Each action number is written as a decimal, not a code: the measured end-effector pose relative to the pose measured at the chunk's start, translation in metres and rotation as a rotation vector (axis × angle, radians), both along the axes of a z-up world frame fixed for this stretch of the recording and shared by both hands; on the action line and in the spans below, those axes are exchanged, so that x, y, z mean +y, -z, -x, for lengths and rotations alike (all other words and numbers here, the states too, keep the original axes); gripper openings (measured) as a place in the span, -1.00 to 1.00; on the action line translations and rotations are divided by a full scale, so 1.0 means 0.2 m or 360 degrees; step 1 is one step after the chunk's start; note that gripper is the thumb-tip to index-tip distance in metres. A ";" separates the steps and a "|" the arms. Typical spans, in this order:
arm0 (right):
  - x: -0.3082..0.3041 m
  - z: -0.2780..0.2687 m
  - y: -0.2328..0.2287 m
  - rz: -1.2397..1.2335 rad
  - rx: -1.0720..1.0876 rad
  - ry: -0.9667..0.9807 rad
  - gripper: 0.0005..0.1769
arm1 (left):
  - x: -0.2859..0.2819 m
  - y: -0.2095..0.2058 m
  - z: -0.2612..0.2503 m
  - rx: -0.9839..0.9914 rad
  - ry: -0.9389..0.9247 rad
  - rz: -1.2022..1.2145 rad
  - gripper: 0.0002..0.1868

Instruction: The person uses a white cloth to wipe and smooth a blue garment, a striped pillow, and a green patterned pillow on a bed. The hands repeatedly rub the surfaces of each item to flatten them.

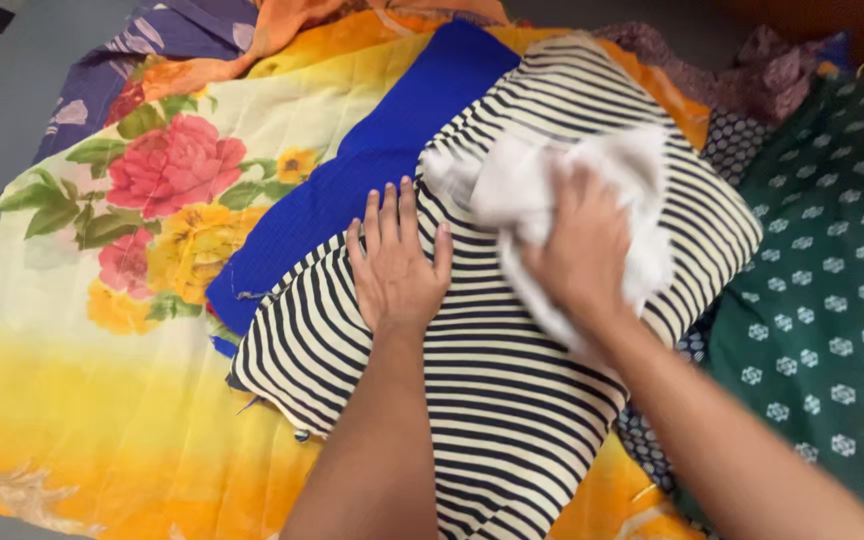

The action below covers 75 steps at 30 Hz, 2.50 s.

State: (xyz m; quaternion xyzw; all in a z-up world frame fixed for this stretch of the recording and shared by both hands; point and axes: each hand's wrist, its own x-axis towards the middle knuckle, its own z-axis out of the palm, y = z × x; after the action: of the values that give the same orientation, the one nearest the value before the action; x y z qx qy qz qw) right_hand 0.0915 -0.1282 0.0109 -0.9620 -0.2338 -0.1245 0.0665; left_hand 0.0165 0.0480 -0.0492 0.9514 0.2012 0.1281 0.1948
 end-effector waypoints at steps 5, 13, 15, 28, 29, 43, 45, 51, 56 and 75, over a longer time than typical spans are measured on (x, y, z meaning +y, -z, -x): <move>0.23 -0.39 -0.02 -0.0634 -0.0100 0.0305 0.08 | 0.01 0.02 -0.01 -0.0051 0.0007 0.0014 -0.29; 0.43 -0.15 -0.01 0.0205 0.0004 -0.0320 -0.14 | 0.02 0.02 -0.02 0.0010 0.0050 -0.0063 -0.26; 0.34 -0.33 0.02 0.0163 -0.0012 -0.0088 -0.22 | 0.01 0.03 -0.01 -0.0037 0.0035 0.0009 -0.32; -0.27 -0.72 -0.07 -0.0107 0.0061 0.0734 -0.32 | 0.01 0.04 -0.01 -0.0046 0.0034 -0.0016 -0.33; -0.24 -0.63 -0.07 -0.0046 -0.0009 0.0676 -0.28 | 0.01 0.04 -0.01 -0.0048 0.0029 -0.0028 -0.33; -0.19 0.19 -0.15 -0.0017 0.0107 0.0293 -0.22 | 0.01 0.06 -0.02 -0.0154 0.0072 -0.0025 -0.37; -0.29 0.15 -0.13 -0.0132 0.0052 0.0495 -0.25 | 0.02 0.03 -0.01 -0.0193 0.0086 -0.0007 -0.31; -0.19 0.14 -0.17 -0.0057 0.0336 0.0768 -0.05 | 0.07 0.00 0.03 -0.0159 0.0383 0.0164 -0.34; 0.06 0.33 -0.25 -0.0059 0.0524 0.0741 -0.07 | 0.17 0.05 0.11 -0.0169 0.0490 0.0759 -0.39; 0.20 1.34 -0.13 0.0178 0.0739 -0.0618 0.03 | 0.24 -0.31 0.49 0.0352 0.0359 0.0583 -0.22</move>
State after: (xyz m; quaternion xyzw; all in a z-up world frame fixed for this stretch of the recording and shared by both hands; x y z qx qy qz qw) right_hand -0.1767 -0.0879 0.0372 -0.9042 -0.3984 0.1268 0.0878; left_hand -0.0809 0.0953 0.0123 0.9248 0.1338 -0.0379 0.3541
